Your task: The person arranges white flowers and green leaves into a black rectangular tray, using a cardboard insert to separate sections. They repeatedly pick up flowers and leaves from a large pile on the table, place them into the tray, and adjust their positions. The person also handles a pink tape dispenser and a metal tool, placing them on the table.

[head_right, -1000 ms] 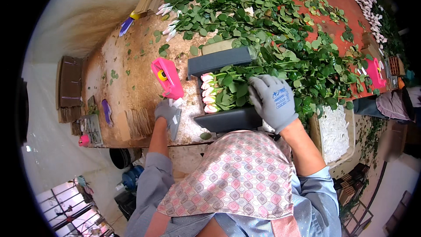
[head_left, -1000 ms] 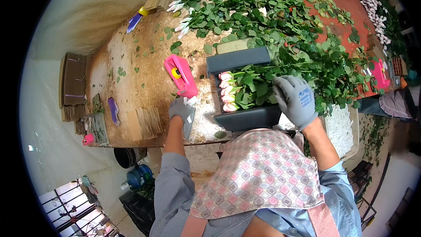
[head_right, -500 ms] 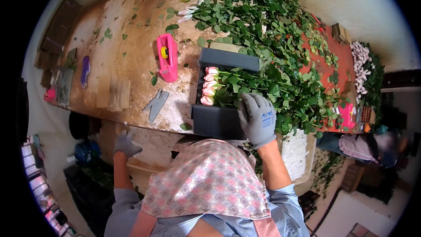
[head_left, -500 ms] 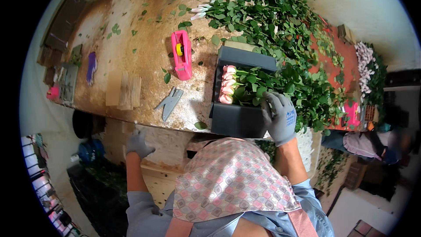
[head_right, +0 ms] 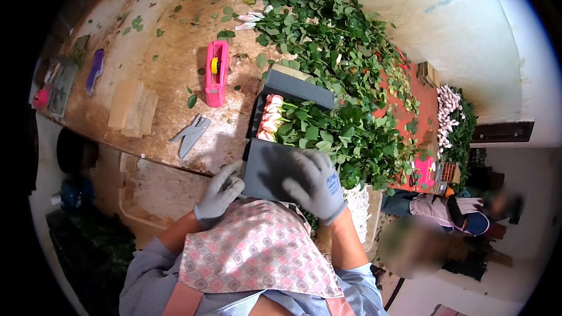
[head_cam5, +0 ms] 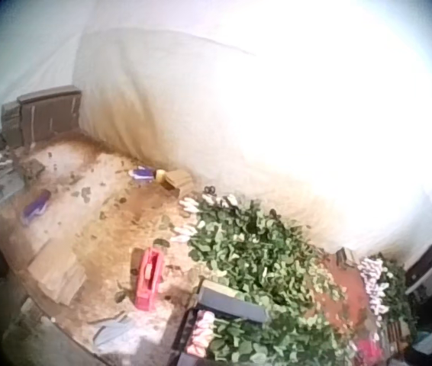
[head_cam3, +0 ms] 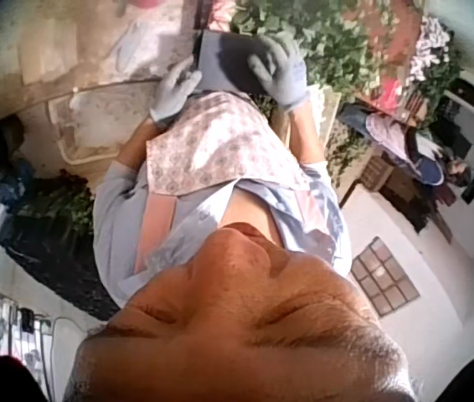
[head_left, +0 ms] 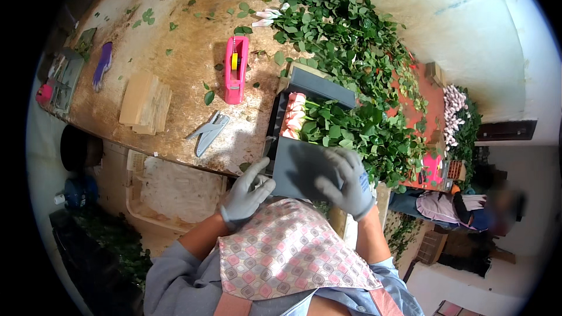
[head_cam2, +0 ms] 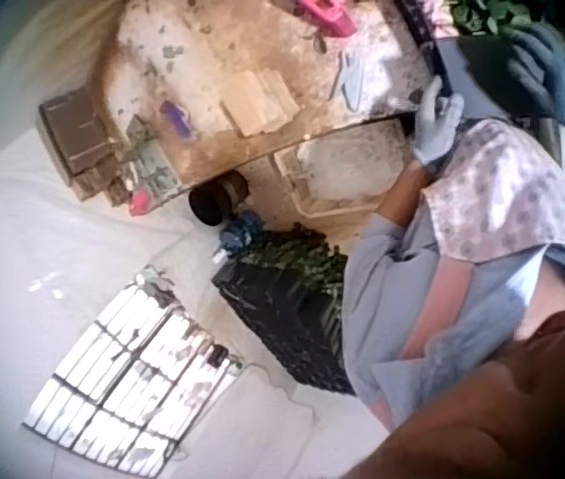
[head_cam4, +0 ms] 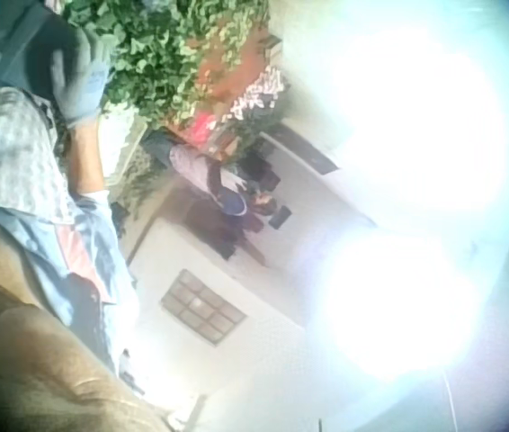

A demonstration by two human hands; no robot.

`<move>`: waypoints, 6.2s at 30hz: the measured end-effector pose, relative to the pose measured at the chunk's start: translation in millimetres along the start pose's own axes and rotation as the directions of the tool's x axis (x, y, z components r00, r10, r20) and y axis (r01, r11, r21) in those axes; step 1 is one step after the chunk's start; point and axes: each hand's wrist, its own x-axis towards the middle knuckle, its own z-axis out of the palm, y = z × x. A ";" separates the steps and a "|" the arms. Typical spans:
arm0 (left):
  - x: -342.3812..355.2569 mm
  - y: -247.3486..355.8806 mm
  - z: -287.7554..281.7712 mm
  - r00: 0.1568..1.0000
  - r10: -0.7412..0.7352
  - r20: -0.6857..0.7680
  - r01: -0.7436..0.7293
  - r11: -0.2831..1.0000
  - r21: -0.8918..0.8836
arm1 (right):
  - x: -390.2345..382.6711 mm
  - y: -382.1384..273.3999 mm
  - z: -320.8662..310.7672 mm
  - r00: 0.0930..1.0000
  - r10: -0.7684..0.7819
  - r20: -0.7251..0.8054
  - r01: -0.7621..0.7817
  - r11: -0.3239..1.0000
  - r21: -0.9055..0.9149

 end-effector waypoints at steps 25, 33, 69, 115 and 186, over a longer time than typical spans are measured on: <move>183.6 57.5 37.6 0.939 -0.092 0.332 -0.323 0.092 0.942 | 124.2 124.6 60.7 0.994 0.111 0.018 -0.079 0.800 -0.594; 185.3 64.2 39.8 0.929 -0.188 0.318 -0.301 0.116 0.947 | 111.8 133.9 66.3 0.967 0.252 -0.033 -0.233 0.829 -0.509; 51.7 165.3 -231.0 0.547 0.582 -0.601 0.766 -0.060 0.640 | 99.5 123.6 112.4 0.993 -0.021 0.119 0.053 0.960 -0.277; 186.0 44.1 17.8 0.995 -0.054 -0.078 0.078 0.931 0.356 | 108.7 150.9 64.8 0.696 0.313 0.647 -0.695 0.522 0.495; 130.7 40.3 56.2 0.891 0.232 0.391 -0.336 -0.242 0.910 | 216.3 261.2 -148.0 0.999 0.022 -0.039 -0.045 0.604 -0.796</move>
